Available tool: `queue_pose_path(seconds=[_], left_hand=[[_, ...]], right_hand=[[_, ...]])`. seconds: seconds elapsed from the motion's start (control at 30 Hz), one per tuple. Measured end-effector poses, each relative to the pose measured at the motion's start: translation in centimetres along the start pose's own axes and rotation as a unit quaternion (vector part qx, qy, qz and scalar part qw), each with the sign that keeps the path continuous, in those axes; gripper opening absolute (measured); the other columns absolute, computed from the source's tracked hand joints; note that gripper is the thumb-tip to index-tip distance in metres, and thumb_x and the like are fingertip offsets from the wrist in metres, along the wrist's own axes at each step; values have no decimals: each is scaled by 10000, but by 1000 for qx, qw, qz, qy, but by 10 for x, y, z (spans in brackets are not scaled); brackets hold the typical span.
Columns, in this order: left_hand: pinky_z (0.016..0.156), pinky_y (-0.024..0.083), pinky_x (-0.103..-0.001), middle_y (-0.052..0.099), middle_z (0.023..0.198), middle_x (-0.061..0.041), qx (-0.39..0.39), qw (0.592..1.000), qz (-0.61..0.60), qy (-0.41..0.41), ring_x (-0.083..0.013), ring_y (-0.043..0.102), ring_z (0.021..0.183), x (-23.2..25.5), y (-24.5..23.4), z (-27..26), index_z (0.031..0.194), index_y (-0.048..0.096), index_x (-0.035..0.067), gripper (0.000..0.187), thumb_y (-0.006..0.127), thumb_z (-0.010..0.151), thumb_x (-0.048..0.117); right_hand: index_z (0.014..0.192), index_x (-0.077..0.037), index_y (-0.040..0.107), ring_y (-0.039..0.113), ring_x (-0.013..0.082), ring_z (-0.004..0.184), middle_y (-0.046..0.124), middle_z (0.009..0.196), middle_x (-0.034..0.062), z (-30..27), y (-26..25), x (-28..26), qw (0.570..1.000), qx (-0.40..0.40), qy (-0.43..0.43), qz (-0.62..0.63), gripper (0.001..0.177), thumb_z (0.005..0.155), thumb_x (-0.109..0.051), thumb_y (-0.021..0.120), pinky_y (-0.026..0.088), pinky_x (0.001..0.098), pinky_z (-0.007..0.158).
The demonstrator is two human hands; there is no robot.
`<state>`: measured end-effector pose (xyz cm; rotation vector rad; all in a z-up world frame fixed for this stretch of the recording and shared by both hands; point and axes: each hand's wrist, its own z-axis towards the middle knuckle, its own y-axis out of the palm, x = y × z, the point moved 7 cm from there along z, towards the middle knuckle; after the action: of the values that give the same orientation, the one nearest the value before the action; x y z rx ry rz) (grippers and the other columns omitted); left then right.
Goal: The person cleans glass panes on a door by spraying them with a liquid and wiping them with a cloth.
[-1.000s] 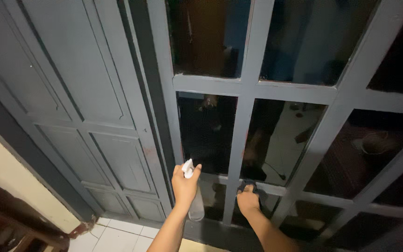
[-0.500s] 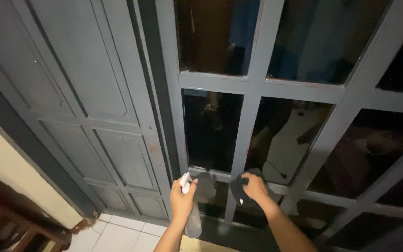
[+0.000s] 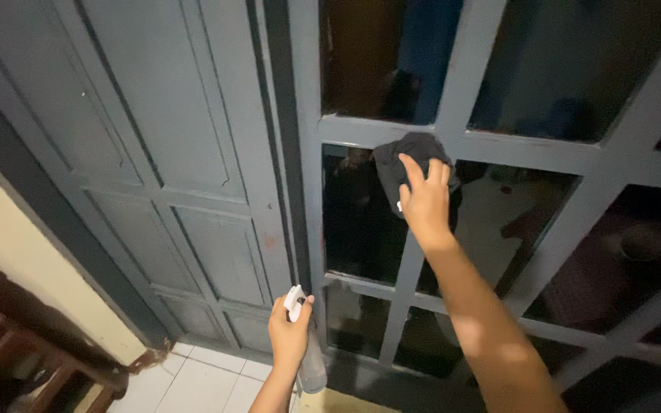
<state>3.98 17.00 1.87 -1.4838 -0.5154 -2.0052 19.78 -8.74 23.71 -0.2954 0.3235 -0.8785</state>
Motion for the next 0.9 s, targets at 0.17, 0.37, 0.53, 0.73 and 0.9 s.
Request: queue_pose_path(seconds=[0.17,0.37,0.53,0.73,0.9], left_hand=[[706,477,-286,667,832,-44,10,1000,-2,-12,-139,593,761,-2,-13,8,997,720,-1,301,787,841,246],[698,473,-303,664,845,-67,-9,1000,4,-28,-155,592,766,-5,-13,15,1008,716,-10,307,781,847,243],[702,481,-283,678,855,-37,-10,1000,-4,-12,-126,607,783,-14,-21,23,1010,717,3,293,772,848,241],[673,454,-280,647,822,-37,-14,999,-29,-10,-119,561,751,-20,-26,31,997,727,-5,266,776,856,214],[660,443,-274,632,812,-21,-10,999,-31,-8,-107,548,734,-15,-26,39,986,720,-5,258,776,857,211]], right_hand=[[1494,-186,487,526,460,1044,548,1092,266,-29,44,-7,995,-63,4,-77,752,816,-262,804,492,539,791],[1546,-260,464,572,373,973,599,1049,179,-123,99,7,977,-163,-26,-135,817,781,-205,743,509,454,752],[1474,-323,531,589,320,1003,616,1085,134,-218,139,33,951,-261,-80,-147,740,809,-1,576,510,409,728],[1311,-296,679,598,343,996,615,1074,157,-196,127,37,975,-188,-76,-87,616,784,9,583,526,422,758],[1339,-302,700,555,374,990,575,1073,159,-87,78,27,991,-81,-12,-107,648,778,20,662,493,485,790]])
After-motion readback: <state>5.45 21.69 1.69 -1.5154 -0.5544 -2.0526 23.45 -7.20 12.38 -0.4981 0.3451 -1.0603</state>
